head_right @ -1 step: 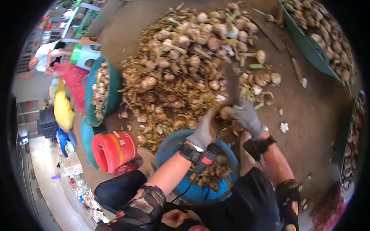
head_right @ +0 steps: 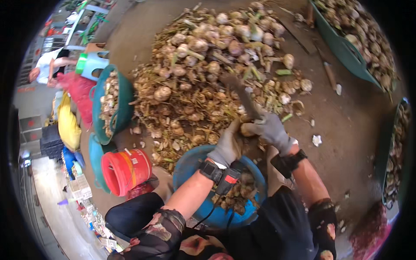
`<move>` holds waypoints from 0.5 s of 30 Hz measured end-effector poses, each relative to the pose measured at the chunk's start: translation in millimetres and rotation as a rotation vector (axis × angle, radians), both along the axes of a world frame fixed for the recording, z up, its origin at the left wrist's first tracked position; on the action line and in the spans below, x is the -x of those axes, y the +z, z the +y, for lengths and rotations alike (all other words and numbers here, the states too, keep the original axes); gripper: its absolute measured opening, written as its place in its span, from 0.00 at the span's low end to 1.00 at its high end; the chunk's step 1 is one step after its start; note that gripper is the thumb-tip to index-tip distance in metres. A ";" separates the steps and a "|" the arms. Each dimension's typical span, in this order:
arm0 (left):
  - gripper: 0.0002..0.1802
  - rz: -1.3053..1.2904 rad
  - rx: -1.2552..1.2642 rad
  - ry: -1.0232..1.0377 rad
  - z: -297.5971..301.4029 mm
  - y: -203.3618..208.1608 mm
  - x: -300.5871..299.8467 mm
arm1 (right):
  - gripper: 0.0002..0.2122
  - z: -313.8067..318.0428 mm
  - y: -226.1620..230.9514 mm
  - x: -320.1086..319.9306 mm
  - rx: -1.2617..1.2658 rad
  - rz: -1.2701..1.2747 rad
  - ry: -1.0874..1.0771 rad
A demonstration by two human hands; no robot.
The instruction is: The person trims garlic bulbs from a pile using a cleaver, tossing the trimmed bulbs into a blue basin. After briefly standing up to rearrange some containers, they return to their seat and resume trimming the garlic.
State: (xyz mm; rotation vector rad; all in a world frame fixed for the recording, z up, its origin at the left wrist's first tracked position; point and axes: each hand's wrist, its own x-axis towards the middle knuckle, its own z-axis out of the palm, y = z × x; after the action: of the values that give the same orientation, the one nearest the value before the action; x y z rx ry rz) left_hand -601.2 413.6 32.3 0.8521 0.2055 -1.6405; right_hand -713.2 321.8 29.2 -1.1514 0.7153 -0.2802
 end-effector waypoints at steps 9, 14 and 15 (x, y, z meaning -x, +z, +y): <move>0.14 -0.948 0.114 -0.898 13.8 18.4 -27.3 | 0.13 -21.6 -69.1 77.1 0.753 0.858 0.344; 0.22 -1.487 -0.037 -0.662 -54.4 -4.3 -54.3 | 0.12 -9.6 -92.5 94.0 0.329 1.047 0.162; 0.21 -1.750 -0.167 -0.654 -75.1 -32.0 -70.8 | 0.12 -5.2 -96.2 78.6 0.368 1.040 0.198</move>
State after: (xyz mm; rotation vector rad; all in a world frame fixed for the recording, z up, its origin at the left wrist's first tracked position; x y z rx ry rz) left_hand -530.4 338.4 0.3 2.2893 -1.2607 -0.8508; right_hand -791.8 316.7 -67.0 -1.7092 1.4780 0.4209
